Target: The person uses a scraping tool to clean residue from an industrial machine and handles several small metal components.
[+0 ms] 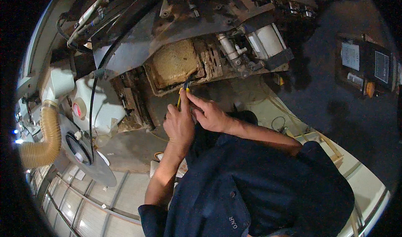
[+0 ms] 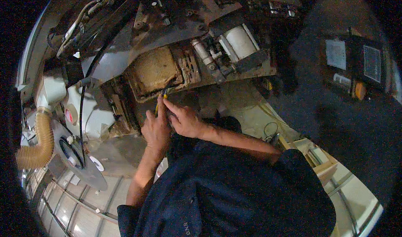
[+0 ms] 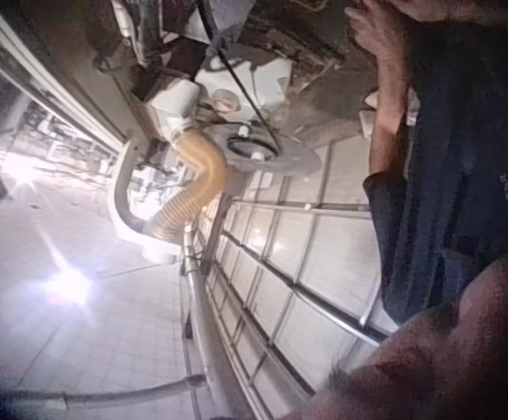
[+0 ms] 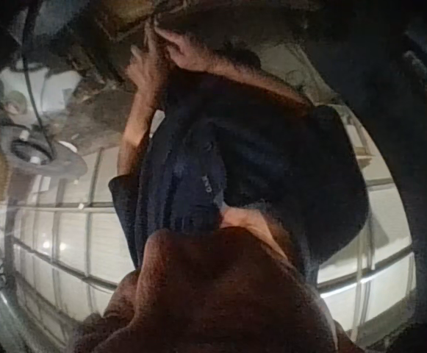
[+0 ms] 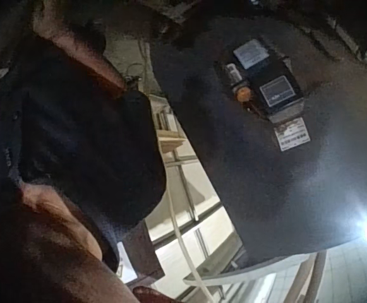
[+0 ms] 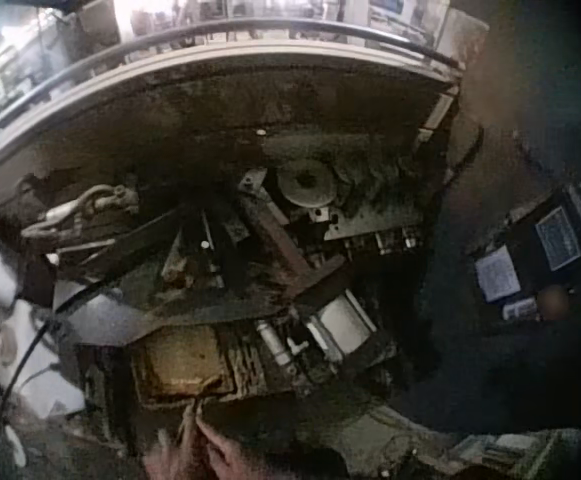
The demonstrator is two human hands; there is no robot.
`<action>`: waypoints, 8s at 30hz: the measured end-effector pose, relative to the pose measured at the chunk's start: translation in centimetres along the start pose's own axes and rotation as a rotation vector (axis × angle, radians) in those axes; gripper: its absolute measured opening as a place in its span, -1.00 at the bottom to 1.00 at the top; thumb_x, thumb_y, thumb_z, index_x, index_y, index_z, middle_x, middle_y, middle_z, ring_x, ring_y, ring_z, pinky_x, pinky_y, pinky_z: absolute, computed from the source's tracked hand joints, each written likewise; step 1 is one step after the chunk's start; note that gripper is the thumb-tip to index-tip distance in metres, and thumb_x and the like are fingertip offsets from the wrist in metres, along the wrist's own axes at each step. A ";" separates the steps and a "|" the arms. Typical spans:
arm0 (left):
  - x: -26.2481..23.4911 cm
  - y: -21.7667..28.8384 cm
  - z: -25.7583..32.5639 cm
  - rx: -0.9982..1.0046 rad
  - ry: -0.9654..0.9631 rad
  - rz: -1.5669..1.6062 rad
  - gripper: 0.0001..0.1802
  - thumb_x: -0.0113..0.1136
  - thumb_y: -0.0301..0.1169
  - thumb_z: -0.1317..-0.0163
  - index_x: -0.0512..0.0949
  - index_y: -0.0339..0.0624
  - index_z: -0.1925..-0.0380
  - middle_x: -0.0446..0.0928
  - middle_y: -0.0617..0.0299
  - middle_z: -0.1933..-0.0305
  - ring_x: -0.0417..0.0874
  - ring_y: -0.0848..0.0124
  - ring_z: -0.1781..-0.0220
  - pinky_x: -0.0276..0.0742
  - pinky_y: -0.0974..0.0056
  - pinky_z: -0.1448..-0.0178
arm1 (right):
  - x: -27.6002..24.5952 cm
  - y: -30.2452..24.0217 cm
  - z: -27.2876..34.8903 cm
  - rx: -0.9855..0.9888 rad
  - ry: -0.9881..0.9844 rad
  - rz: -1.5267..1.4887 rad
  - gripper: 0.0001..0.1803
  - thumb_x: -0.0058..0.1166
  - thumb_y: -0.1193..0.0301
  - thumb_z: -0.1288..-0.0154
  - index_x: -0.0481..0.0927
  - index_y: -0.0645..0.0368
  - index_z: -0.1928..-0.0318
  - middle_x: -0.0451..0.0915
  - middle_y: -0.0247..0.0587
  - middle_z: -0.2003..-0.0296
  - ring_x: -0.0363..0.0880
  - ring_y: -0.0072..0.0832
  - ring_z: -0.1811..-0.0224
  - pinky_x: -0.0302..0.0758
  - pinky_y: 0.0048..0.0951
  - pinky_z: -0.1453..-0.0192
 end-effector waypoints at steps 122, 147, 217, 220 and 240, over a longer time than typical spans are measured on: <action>0.9 -5.1 -4.1 -0.504 -1.063 2.179 -0.73 -0.24 -0.21 -0.46 0.38 -0.03 0.02 0.41 0.28 0.47 0.37 0.49 0.62 0.33 0.44 0.64 | 1.3 -6.8 -4.1 0.217 -0.234 0.762 -0.35 0.05 0.62 -0.01 0.29 0.44 -0.20 0.43 0.14 0.01 0.44 0.03 -0.04 0.41 -0.12 -0.12; 1.4 4.9 -0.7 -0.759 -0.604 2.876 -0.74 -0.27 -0.18 -0.48 0.34 0.03 0.00 0.37 0.30 0.42 0.39 0.48 0.54 0.37 0.43 0.54 | -6.2 -7.1 -3.9 -0.142 -0.506 0.676 -0.41 0.22 0.58 0.09 0.45 0.26 -0.07 0.47 -0.15 0.38 0.49 -0.17 0.29 0.45 -0.23 0.23; 2.2 4.1 -1.7 -0.308 0.091 1.213 -0.52 -0.01 -0.33 -0.29 0.40 -0.18 -0.22 0.57 -0.23 0.11 0.65 0.06 0.29 0.52 0.21 0.22 | -6.6 -2.7 -1.8 -0.075 -0.237 0.432 -0.66 -0.04 0.47 -0.23 0.51 0.44 0.03 0.57 0.08 0.31 0.58 -0.10 0.20 0.49 -0.22 0.06; 0.7 4.9 -1.1 -0.345 -0.037 0.794 -0.47 0.00 -0.33 -0.28 0.34 -0.09 -0.28 0.55 -0.26 0.10 0.60 -0.15 0.24 0.55 0.14 0.20 | -7.3 -1.9 -3.0 0.390 -0.207 0.140 -0.67 -0.01 0.35 -0.31 0.56 0.41 0.11 0.58 -0.01 0.46 0.58 -0.35 0.38 0.50 -0.32 0.22; 1.8 4.2 -3.6 -0.333 -0.032 1.230 -0.50 -0.08 -0.39 -0.28 0.37 -0.32 -0.22 0.60 -0.20 0.13 0.65 0.19 0.14 0.50 0.18 0.06 | -6.6 -3.1 -5.4 0.271 -0.141 0.369 -0.67 -0.03 0.24 -0.31 0.54 0.30 0.40 0.48 0.11 0.57 0.47 -0.17 0.57 0.35 -0.17 0.42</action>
Point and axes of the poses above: each hand's wrist, its own z-axis away from the middle knuckle, its own x-axis out of the palm, y = z × x, the point moved 3 cm from there along -z, towards the middle knuckle
